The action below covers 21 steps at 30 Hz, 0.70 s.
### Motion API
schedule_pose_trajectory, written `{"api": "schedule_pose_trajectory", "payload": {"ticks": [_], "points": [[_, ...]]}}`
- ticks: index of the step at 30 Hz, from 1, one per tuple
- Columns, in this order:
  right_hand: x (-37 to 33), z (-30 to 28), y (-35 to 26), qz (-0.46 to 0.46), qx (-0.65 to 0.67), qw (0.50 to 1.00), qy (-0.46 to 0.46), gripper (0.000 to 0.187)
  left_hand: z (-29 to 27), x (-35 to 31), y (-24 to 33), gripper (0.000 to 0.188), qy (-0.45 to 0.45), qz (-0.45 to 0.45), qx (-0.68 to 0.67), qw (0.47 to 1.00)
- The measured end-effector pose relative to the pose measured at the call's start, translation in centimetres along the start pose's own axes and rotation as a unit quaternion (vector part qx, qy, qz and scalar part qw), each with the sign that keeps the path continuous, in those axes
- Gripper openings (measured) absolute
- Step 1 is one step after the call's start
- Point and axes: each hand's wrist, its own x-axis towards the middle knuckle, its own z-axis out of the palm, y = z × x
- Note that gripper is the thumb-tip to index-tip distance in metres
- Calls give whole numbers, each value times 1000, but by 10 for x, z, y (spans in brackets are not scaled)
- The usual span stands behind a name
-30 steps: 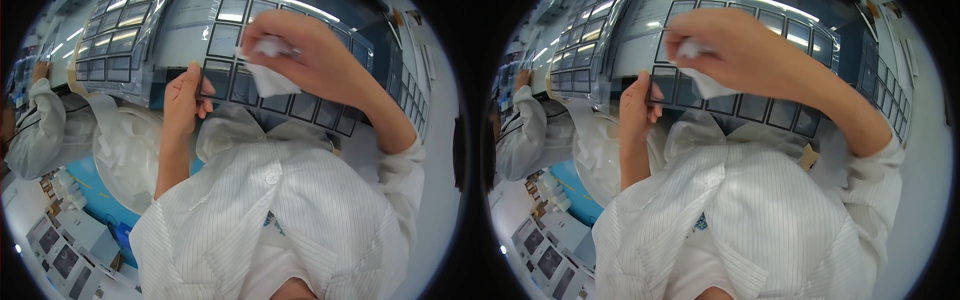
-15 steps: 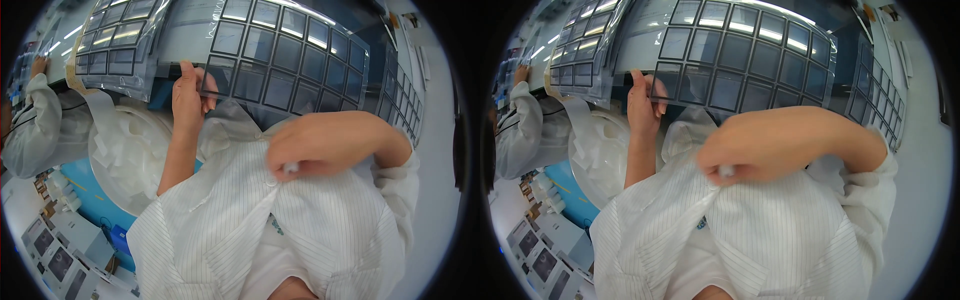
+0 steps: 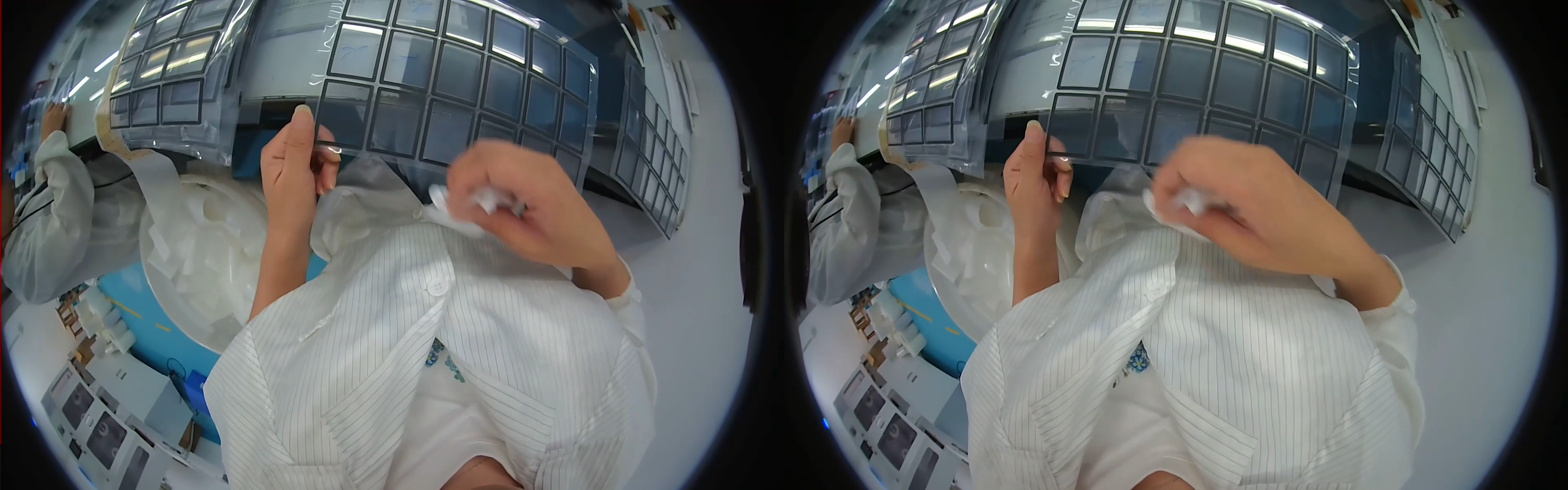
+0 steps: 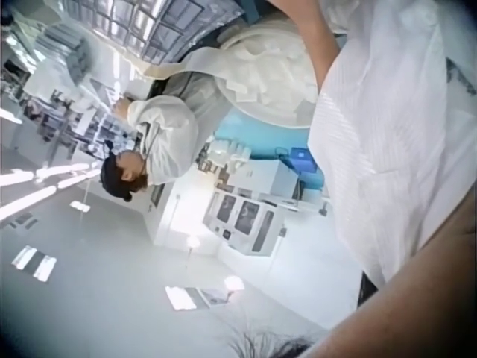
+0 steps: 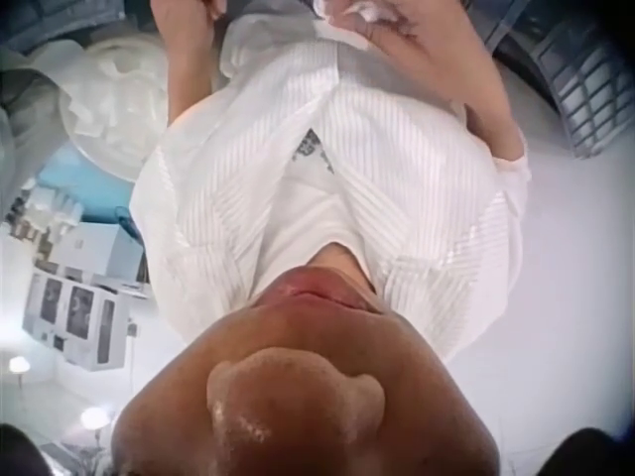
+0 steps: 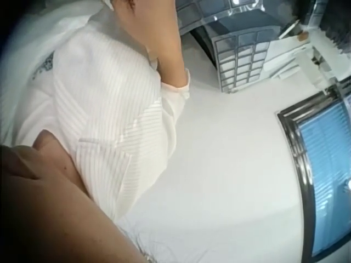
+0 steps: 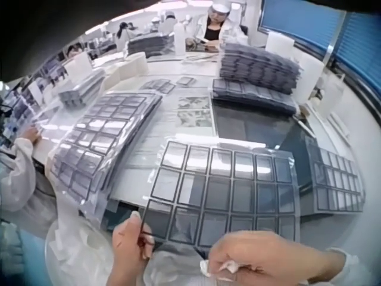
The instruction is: The person is cleaning and inspecting small electronic components within a grid tray using a cloth and tweezers.
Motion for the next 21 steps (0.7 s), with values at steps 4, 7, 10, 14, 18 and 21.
{"api": "schedule_pose_trajectory", "payload": {"ticks": [4, 7, 10, 14, 18, 21], "points": [[50, 36, 1, -129, -73, 975, 167, 20, 5, 2, -3, 48, -15, 40, -69, 997], [75, 60, 11, -126, -86, 958, 245, 20, 19, 0, -2, 44, 5, 73, -114, 991], [80, 69, 13, -99, -50, 966, 235, 20, 21, -3, -1, 42, -6, 98, -132, 986], [82, 74, 12, -127, -51, 967, 217, 22, 23, -7, 2, 41, -15, 107, -102, 989], [78, 69, 7, -117, -47, 976, 175, 26, 11, -3, -10, 38, -77, 115, -121, 983], [82, 67, 9, -125, -100, 955, 248, 26, 17, -6, -6, 38, -58, 123, -85, 987]]}}
